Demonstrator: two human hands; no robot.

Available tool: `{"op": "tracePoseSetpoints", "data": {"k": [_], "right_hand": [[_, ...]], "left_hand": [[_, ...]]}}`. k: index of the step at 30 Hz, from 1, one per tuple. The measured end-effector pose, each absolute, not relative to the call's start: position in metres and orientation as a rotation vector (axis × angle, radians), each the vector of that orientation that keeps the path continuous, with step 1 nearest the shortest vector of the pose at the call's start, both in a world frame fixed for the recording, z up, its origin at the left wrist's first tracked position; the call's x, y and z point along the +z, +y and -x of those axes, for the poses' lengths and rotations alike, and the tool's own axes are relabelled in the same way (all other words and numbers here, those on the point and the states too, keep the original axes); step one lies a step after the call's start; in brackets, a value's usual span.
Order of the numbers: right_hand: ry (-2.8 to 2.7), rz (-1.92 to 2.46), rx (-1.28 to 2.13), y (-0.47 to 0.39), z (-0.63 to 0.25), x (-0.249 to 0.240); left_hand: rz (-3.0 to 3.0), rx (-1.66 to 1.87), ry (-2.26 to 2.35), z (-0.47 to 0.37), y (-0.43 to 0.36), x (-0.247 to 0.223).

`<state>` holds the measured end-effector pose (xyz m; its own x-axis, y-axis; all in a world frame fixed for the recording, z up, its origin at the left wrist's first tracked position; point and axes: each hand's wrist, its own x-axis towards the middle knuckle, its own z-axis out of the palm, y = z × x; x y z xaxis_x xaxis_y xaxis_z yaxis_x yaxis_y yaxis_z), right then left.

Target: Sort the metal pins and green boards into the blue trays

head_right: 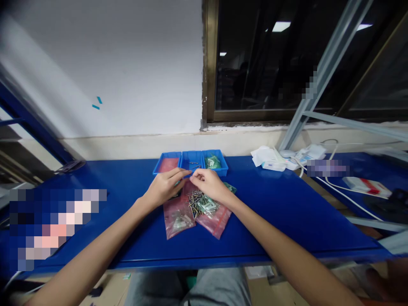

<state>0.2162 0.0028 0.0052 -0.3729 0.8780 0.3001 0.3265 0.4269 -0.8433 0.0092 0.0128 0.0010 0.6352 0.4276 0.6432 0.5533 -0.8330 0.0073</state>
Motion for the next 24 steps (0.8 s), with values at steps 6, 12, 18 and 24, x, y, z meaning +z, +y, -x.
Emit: {"op": "tracePoseSetpoints", "data": {"k": [6, 12, 18, 24], "right_hand": [[-1.862, 0.981, 1.039, -0.002, -0.214, 0.010], [-1.800, 0.984, 0.974, 0.005, -0.217, 0.007], [-1.697, 0.990, 1.221, 0.002, -0.220, 0.004], [-1.937, 1.012, 0.641, 0.015, -0.221, 0.015]], "left_hand": [[2.667, -1.000, -0.883, -0.013, 0.013, -0.004], [2.795, -1.267, -0.855, -0.017, 0.010, -0.002], [2.794, -1.455, -0.846, -0.017, 0.010, 0.002], [2.644, -1.410, -0.979, -0.011, 0.012, 0.009]]}}
